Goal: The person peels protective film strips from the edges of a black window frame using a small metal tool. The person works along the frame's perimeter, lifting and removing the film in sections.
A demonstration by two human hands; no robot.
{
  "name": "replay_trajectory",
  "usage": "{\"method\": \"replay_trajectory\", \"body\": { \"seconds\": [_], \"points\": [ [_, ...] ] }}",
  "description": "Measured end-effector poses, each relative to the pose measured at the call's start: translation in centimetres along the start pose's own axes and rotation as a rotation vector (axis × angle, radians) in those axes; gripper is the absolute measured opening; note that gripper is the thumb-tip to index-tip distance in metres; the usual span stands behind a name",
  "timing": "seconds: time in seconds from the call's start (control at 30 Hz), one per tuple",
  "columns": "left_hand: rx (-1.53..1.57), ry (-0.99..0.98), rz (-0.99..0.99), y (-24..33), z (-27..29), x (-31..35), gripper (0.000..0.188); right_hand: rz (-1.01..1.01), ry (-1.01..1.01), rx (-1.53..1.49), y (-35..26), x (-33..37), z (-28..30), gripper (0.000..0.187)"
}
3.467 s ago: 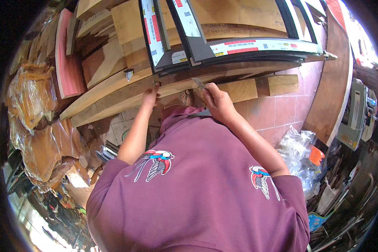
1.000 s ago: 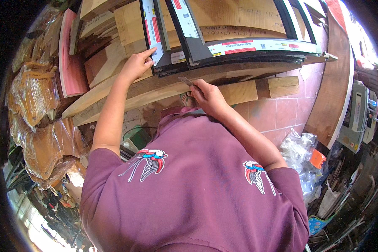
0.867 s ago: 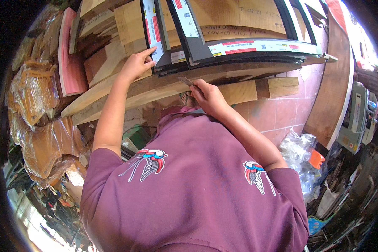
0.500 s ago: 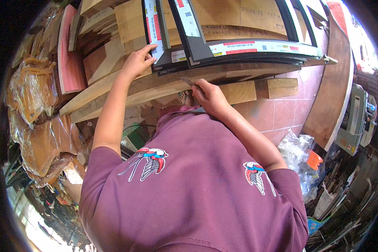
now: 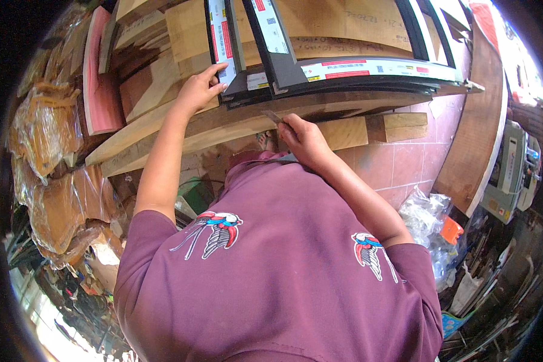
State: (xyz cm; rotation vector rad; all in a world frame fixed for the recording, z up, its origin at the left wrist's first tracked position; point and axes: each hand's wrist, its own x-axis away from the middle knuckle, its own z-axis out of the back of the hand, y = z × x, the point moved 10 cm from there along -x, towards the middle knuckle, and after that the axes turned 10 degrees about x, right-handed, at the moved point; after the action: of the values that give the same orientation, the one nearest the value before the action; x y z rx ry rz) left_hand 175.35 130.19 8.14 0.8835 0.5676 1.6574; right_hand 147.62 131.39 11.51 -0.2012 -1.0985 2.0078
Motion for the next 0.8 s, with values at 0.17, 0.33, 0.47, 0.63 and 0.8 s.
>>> {"method": "replay_trajectory", "body": {
  "seconds": [0.17,0.33,0.47,0.63,0.8],
  "points": [
    [0.007,0.213,-0.090,1.2,2.0,1.1,0.033,-0.010,-0.016,0.014,0.2,0.3,-0.4,0.016],
    [-0.246,0.114,-0.343,4.2,1.2,2.6,0.021,0.005,0.003,-0.012,0.0,0.4,-0.1,0.017],
    [-0.548,0.014,-0.377,5.8,-0.8,2.4,0.010,0.022,0.004,-0.026,-0.3,0.2,-0.2,0.018],
    [-0.736,-0.035,-0.459,7.0,-2.4,1.5,0.006,0.042,0.012,-0.004,-1.0,0.3,-0.1,0.017],
    [-0.878,-0.127,-0.482,7.9,-4.4,1.3,0.003,0.031,0.045,-0.013,-0.3,0.6,0.1,0.016]
  ]
}}
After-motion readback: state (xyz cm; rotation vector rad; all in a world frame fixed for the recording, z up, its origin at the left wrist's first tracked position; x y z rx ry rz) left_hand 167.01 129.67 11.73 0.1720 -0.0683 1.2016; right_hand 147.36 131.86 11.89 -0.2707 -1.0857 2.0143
